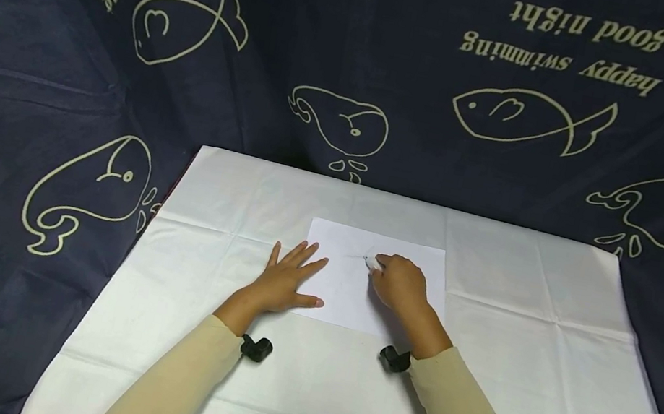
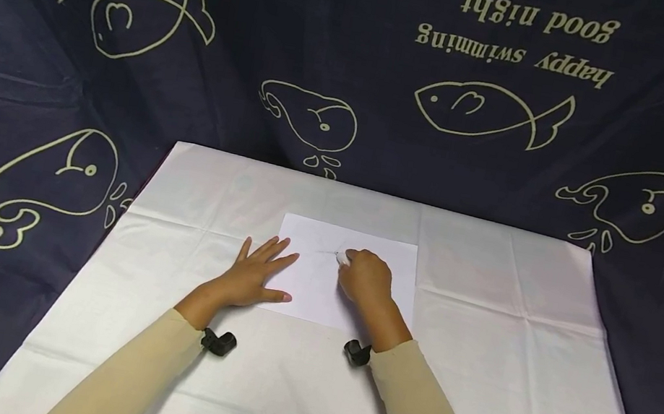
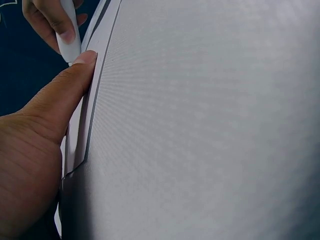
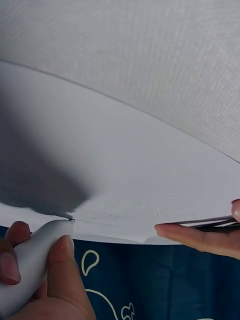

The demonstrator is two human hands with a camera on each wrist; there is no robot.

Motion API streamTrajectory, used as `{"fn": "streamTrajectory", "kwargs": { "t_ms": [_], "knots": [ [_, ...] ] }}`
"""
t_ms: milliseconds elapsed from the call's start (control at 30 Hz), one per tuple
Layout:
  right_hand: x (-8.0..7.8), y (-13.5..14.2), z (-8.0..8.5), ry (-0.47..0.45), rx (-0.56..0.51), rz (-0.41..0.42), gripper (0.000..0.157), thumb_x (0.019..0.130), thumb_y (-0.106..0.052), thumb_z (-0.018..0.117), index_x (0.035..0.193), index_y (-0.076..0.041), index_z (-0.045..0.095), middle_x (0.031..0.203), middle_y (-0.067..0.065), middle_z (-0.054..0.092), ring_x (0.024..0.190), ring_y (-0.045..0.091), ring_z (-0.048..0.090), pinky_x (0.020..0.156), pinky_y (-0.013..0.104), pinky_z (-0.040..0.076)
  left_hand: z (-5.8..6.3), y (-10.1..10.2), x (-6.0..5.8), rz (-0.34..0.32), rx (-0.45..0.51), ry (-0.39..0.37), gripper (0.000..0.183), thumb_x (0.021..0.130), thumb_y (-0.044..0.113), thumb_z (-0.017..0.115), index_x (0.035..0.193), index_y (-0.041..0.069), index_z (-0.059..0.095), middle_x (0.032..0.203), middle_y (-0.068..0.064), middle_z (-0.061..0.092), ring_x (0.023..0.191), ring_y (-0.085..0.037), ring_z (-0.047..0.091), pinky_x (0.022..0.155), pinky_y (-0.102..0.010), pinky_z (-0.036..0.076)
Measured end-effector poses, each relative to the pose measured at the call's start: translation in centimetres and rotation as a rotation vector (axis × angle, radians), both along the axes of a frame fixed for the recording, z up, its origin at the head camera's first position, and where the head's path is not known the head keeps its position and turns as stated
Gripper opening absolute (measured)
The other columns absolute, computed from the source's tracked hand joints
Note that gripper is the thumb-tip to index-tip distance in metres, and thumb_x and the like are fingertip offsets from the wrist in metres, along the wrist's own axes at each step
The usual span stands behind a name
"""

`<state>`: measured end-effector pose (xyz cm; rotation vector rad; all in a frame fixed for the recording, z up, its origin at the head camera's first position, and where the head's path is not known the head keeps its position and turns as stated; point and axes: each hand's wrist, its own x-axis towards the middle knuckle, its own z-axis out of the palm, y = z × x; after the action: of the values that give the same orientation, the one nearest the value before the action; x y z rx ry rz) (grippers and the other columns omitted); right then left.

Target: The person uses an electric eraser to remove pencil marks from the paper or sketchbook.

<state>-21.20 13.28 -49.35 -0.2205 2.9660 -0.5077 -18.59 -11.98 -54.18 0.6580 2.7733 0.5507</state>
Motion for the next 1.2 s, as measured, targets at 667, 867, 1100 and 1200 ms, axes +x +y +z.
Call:
{"fn": "streamTrajectory", "kwargs": {
  "t_ms": [667, 867, 1100, 1200],
  "knots": [
    [0.09, -0.26, -0.07, -0.004, 0.009, 0.036, 0.041, 0.097, -0.022, 0.065, 0.135, -0.007, 0.066, 0.117, 0.022, 0.071, 0.111, 0.041, 0.067, 0.093, 0.055, 0.054, 0.25, -0.09, 0.04, -0.002, 0.013, -0.012, 0.087, 0.090, 0.062, 0.065, 0.161, 0.026, 0.029, 0.172, -0.002, 0.008, 0.161, -0.024, 0.000, 0.123, -0.066, -0.009],
    [0.10, -0.49, -0.15, 0.002, 0.006, 0.057, 0.041, 0.097, -0.022, 0.065, 0.135, -0.006, 0.065, 0.115, 0.022, 0.072, 0.108, 0.040, 0.068, 0.092, 0.054, 0.055, 0.31, -0.08, 0.06, -0.003, 0.013, -0.009, 0.087, 0.090, 0.062, 0.065, 0.161, 0.026, 0.029, 0.172, -0.002, 0.008, 0.161, -0.025, 0.000, 0.123, -0.066, -0.009],
    [0.02, -0.55, -0.06, -0.004, 0.031, 0.051, 0.041, 0.097, -0.023, 0.065, 0.136, -0.007, 0.065, 0.118, 0.022, 0.071, 0.111, 0.040, 0.067, 0.094, 0.054, 0.054, 0.44, -0.10, 0.05, -0.005, 0.020, -0.009, 0.087, 0.090, 0.062, 0.065, 0.161, 0.025, 0.029, 0.172, -0.003, 0.009, 0.161, -0.025, 0.001, 0.123, -0.066, -0.009],
    [0.03, -0.66, -0.04, -0.003, 0.030, 0.059, 0.041, 0.098, -0.023, 0.064, 0.135, -0.007, 0.065, 0.119, 0.022, 0.071, 0.111, 0.040, 0.067, 0.095, 0.054, 0.054, 0.43, -0.07, 0.04, -0.006, 0.010, -0.013, 0.088, 0.090, 0.063, 0.064, 0.161, 0.026, 0.028, 0.172, -0.002, 0.008, 0.161, -0.025, -0.001, 0.123, -0.066, -0.009]
  ]
}}
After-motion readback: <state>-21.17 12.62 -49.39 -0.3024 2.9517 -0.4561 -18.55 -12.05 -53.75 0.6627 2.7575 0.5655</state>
